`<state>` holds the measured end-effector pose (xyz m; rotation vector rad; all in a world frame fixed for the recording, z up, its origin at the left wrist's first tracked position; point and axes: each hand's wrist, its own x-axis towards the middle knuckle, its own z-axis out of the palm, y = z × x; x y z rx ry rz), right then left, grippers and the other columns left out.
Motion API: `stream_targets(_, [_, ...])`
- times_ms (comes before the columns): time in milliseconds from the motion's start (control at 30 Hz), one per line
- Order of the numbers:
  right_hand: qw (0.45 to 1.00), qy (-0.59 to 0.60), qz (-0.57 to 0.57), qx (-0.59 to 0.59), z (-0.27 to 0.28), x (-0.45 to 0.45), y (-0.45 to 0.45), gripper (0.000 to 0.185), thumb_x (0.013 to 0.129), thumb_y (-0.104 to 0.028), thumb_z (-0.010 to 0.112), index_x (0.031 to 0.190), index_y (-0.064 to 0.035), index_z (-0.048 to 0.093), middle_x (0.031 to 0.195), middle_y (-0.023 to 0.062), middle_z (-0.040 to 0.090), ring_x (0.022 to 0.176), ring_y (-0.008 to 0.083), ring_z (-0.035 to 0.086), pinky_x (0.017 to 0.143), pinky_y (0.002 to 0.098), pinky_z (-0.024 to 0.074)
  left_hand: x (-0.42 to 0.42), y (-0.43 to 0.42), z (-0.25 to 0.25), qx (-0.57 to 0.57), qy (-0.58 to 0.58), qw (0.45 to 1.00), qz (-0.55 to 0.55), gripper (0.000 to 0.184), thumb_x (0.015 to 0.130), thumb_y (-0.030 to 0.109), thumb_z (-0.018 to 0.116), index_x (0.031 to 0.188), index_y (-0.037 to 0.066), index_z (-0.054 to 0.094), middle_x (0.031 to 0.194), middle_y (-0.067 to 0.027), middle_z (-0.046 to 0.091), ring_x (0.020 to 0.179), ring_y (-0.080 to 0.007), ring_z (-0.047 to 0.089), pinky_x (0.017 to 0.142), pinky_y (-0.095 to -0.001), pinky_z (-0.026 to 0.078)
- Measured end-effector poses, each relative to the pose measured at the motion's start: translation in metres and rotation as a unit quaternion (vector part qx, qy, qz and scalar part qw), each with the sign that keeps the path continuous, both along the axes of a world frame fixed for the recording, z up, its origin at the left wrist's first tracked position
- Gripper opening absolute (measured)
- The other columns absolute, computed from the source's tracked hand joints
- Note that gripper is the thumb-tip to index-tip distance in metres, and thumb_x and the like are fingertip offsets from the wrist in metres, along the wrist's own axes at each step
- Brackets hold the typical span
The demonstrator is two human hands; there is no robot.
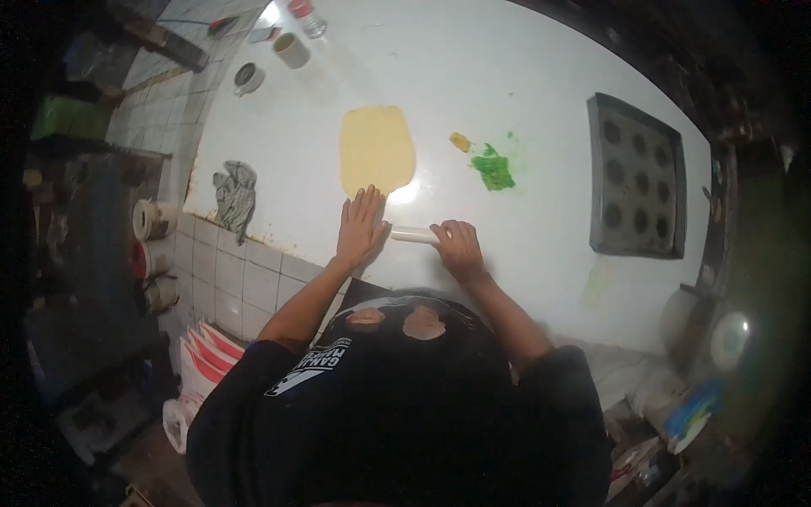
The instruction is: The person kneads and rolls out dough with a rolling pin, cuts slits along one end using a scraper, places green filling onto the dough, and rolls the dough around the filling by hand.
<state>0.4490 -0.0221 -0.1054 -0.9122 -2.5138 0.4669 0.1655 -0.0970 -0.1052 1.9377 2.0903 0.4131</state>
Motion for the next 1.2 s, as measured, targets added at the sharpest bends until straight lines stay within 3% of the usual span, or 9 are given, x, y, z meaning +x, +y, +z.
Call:
stream_targets(100, [0.997,-0.020,-0.068,-0.009,-0.005,0.026,-0.019,0.048,0.087,-0.019,0.084,0.132,-0.0111,0.068,0.114,0.0085,0.063,0.109,0.0294,0.062,0.100,0.0463,0.0491,0.009,-0.001,-0.014,-0.060,0.029,0.995,-0.071,0.077,0.111,0.041,0.053,0.173,0.003,0.028,0.181,-0.0170,0.027,0.167,-0.0383,0.024,0.134,-0.0622,0.018])
stream_targets(333, [0.989,-0.027,-0.143,-0.008,0.002,0.043,-0.023,0.048,0.088,-0.028,0.087,0.130,-0.0111,0.071,0.120,0.0071,0.066,0.113,0.0284,0.063,0.104,0.0486,0.0464,0.018,0.005,-0.002,-0.039,0.042,0.997,-0.047,0.075,0.109,0.040,0.060,0.170,0.004,0.036,0.179,-0.0189,0.032,0.164,-0.0417,0.030,0.131,-0.0644,0.021])
stream_targets(400, [0.991,-0.004,-0.132,-0.010,0.001,0.047,-0.009,0.048,0.088,-0.030,0.087,0.129,-0.0105,0.072,0.122,0.0073,0.068,0.114,0.0291,0.063,0.105,0.0500,0.0458,0.014,0.008,0.005,-0.052,0.036,0.997,-0.044,0.075,0.109,0.041,0.060,0.170,0.004,0.037,0.179,-0.0194,0.032,0.164,-0.0419,0.030,0.131,-0.0651,0.022])
stream_targets(533, [0.965,0.012,-0.261,0.001,-0.004,0.066,0.063,0.056,0.089,-0.032,0.087,0.138,-0.0092,0.071,0.129,0.0099,0.075,0.119,0.0316,0.062,0.105,0.0507,0.0450,0.001,-0.005,0.009,0.015,0.038,0.999,-0.016,0.074,0.108,0.039,0.061,0.169,0.005,0.038,0.177,-0.0204,0.035,0.162,-0.0438,0.032,0.130,-0.0657,0.022])
stream_targets(633, [0.967,0.006,-0.255,-0.011,0.028,0.067,0.118,0.061,0.088,-0.033,0.087,0.141,-0.0075,0.070,0.132,0.0099,0.075,0.119,0.0321,0.063,0.107,0.0490,0.0437,-0.004,-0.022,0.008,0.030,0.002,0.999,0.021,0.075,0.105,0.031,0.066,0.169,0.005,0.039,0.175,-0.0216,0.037,0.161,-0.0453,0.033,0.129,-0.0649,0.024])
stream_targets(800, [0.954,-0.160,-0.218,-0.129,0.054,0.042,0.169,0.078,0.084,-0.035,0.088,0.152,-0.0049,0.062,0.146,0.0115,0.069,0.125,0.0307,0.059,0.109,0.0450,0.0416,-0.010,-0.042,0.003,0.046,-0.017,0.997,0.051,0.072,0.100,0.021,0.073,0.165,0.003,0.045,0.171,-0.0255,0.041,0.157,-0.0483,0.038,0.126,-0.0626,0.031])
stream_targets(900, [0.961,-0.163,-0.201,-0.097,0.049,0.032,0.174,0.076,0.084,-0.035,0.087,0.150,-0.0066,0.062,0.146,0.0111,0.068,0.128,0.0304,0.057,0.109,0.0458,0.0420,-0.010,-0.044,0.005,0.078,-0.029,0.995,0.052,0.069,0.098,0.017,0.074,0.161,0.002,0.050,0.168,-0.0262,0.045,0.154,-0.0491,0.042,0.125,-0.0606,0.034])
stream_targets(1100, [0.983,-0.109,-0.142,0.029,0.014,0.039,0.098,0.057,0.087,-0.028,0.086,0.138,-0.0095,0.068,0.125,0.0095,0.068,0.118,0.0307,0.060,0.101,0.0488,0.0454,0.000,-0.033,0.010,0.117,-0.055,0.990,0.064,0.068,0.098,0.017,0.075,0.160,0.003,0.051,0.168,-0.0239,0.046,0.155,-0.0476,0.042,0.126,-0.0622,0.033])
stream_targets(1200, [0.980,-0.124,-0.147,-0.050,0.012,0.044,0.060,0.054,0.088,-0.025,0.085,0.137,-0.0107,0.069,0.123,0.0106,0.067,0.115,0.0316,0.062,0.098,0.0489,0.0463,0.004,-0.023,0.009,0.115,-0.058,0.991,0.041,0.067,0.098,0.017,0.075,0.159,0.003,0.052,0.168,-0.0239,0.046,0.155,-0.0480,0.042,0.126,-0.0619,0.033])
